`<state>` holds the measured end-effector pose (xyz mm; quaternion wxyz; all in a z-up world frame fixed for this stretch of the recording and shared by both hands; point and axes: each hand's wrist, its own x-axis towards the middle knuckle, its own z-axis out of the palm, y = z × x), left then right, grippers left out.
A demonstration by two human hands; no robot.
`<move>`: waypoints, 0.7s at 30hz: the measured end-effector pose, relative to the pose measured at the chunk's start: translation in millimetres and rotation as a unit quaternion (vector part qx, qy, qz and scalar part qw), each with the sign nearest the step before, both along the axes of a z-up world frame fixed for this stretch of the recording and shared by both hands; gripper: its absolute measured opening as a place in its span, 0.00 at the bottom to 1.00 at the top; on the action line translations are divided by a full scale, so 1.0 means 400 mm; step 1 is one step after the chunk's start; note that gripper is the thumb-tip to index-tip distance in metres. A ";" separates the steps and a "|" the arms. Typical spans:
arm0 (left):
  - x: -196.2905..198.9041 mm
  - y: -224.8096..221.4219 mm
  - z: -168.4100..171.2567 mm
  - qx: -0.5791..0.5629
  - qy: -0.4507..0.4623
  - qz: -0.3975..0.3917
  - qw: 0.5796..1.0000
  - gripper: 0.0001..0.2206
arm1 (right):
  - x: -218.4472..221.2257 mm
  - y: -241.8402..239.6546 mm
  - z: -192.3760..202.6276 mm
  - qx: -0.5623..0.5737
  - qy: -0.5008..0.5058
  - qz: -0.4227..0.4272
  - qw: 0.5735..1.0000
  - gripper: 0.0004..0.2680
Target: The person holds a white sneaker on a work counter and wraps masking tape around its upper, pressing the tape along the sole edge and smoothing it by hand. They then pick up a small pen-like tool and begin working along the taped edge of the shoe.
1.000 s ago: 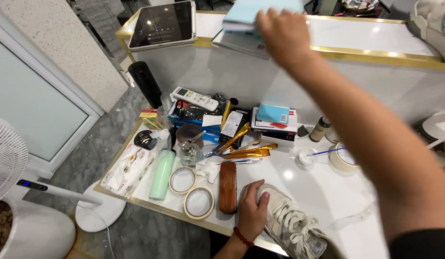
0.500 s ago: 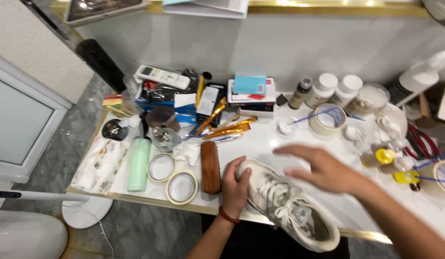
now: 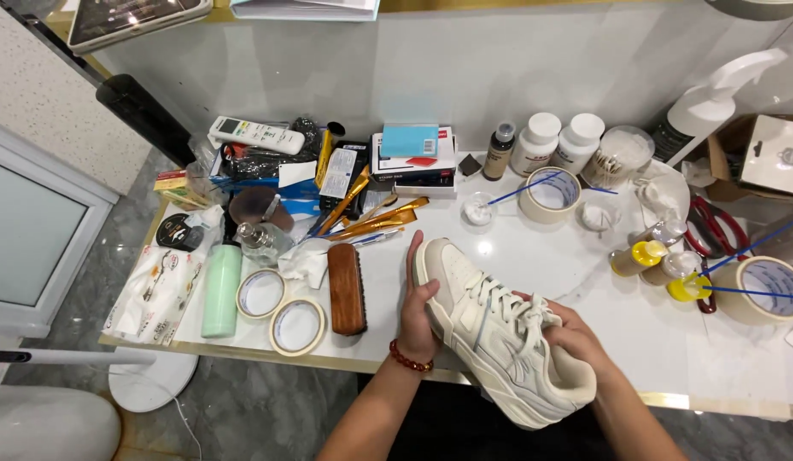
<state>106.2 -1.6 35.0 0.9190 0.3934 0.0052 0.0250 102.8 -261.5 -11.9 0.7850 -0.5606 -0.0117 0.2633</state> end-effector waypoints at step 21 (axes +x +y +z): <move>0.063 0.059 0.097 0.220 -0.042 -0.097 0.970 0.26 | -0.020 -0.074 -0.187 0.078 0.043 -0.038 0.995 0.16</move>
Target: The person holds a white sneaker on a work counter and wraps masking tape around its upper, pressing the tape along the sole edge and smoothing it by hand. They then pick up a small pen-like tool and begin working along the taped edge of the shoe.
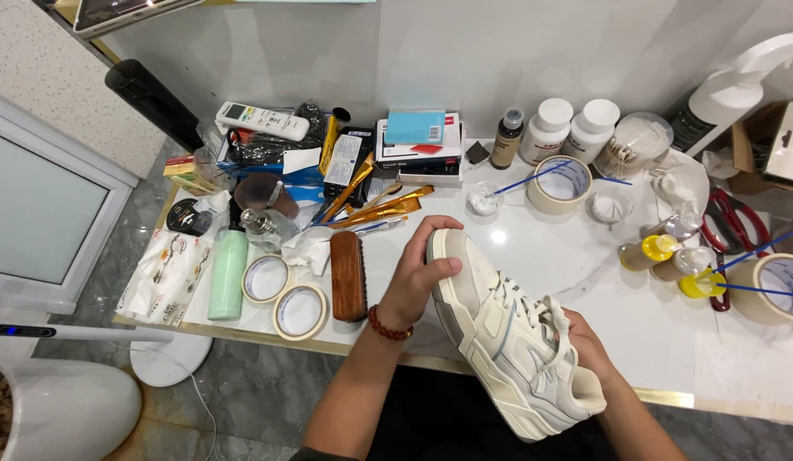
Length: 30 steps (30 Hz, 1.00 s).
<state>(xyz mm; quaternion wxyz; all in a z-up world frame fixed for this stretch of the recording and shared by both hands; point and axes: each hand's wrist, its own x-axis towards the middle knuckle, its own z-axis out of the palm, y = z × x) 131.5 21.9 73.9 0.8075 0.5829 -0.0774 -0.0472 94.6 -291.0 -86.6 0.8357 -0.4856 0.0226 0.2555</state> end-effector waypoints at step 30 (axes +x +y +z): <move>-0.062 -0.087 -0.202 0.297 -0.107 0.042 0.948 0.39 | -0.114 0.008 0.370 -0.507 -0.260 0.023 0.821 0.21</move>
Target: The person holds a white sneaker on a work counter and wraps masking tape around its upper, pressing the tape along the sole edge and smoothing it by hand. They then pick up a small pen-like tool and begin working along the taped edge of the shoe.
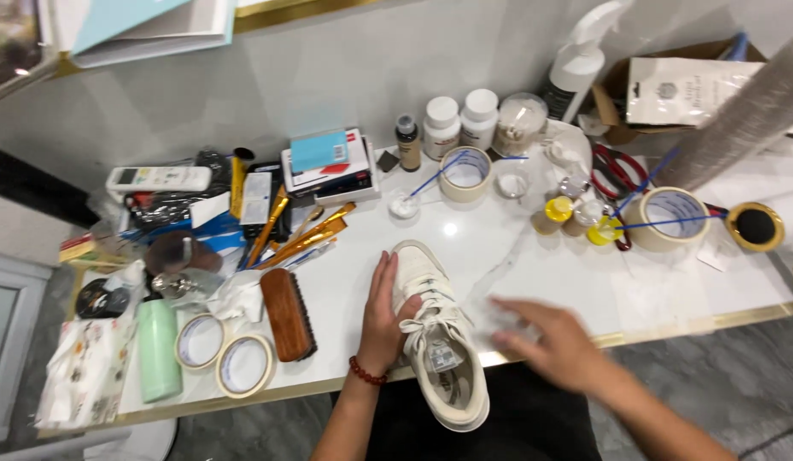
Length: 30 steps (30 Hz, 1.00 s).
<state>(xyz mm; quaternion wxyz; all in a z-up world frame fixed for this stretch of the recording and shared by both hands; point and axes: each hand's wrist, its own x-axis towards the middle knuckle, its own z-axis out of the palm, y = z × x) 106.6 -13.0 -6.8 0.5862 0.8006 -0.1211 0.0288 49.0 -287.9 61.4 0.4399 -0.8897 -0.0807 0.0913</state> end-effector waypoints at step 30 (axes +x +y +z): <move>-0.007 0.021 -0.057 -0.154 0.008 0.027 0.988 0.22 | -0.029 0.129 -0.059 0.200 0.133 0.004 0.971 0.33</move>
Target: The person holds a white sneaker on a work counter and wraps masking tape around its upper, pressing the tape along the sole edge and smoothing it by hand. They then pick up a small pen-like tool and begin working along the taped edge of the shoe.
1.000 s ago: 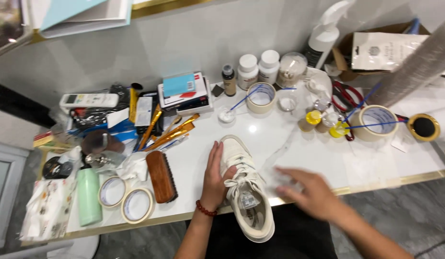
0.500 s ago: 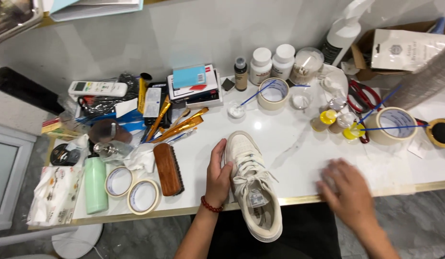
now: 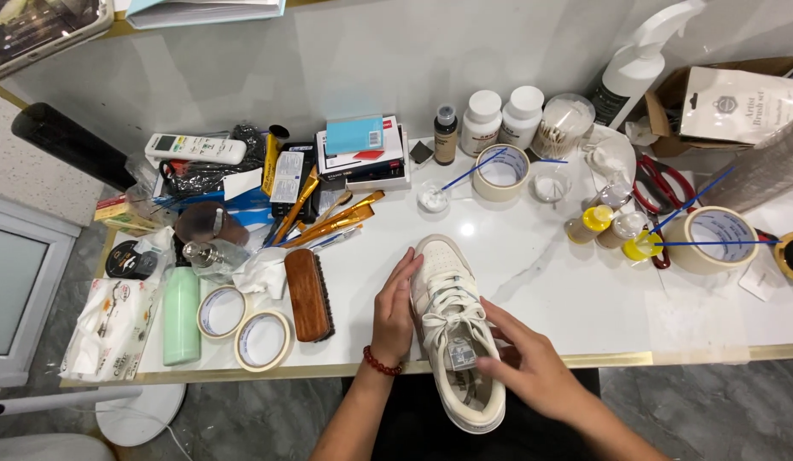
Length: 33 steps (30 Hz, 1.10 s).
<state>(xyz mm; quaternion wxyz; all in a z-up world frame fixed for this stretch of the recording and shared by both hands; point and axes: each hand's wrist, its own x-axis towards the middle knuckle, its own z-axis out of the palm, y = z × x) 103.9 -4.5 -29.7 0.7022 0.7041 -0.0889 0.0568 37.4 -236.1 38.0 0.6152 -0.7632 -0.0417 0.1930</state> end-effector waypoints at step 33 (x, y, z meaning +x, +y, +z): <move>-0.306 0.408 0.097 0.501 0.035 0.354 0.789 0.08 | 0.303 0.005 -0.051 -0.394 -0.450 -0.078 0.798 0.08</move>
